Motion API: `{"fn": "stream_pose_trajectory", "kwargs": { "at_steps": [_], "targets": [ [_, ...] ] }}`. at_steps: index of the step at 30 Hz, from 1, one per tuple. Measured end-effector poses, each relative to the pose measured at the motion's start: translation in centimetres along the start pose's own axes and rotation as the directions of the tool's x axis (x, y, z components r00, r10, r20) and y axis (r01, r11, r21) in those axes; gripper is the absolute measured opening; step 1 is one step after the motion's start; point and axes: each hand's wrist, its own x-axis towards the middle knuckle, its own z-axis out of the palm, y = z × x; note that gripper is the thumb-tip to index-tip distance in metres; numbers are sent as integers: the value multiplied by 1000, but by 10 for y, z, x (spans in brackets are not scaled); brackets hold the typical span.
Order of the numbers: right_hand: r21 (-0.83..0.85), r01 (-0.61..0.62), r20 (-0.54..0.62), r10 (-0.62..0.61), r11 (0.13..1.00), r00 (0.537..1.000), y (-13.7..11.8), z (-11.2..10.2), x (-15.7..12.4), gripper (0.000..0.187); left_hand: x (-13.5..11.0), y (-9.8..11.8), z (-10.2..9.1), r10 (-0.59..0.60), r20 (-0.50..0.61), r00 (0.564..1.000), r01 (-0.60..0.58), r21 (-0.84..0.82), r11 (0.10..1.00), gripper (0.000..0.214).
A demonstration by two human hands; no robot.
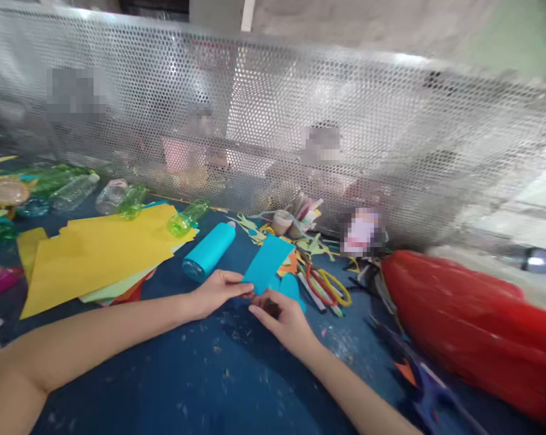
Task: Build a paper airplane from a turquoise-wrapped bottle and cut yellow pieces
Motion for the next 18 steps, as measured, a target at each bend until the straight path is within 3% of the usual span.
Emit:
{"fn": "stream_pose_trajectory", "kwargs": {
  "at_steps": [8, 13, 18],
  "targets": [
    [36, -91, -76, 94, 995, 993, 12, 1, 5, 32, -1, -1, 2, 118, 65, 991, -122, 61, 991, 25],
    [70, -76, -88, 83, 995, 993, 10, 1, 5, 30, -3, 2, 3, 38, 105, 994, -37, -5, 999, 20],
    [94, -81, -72, 88, 992, 994, 13, 2, 7, 28, -2, 1, 4, -21, 73, 997, 25, -53, 998, 20]
  ]
}}
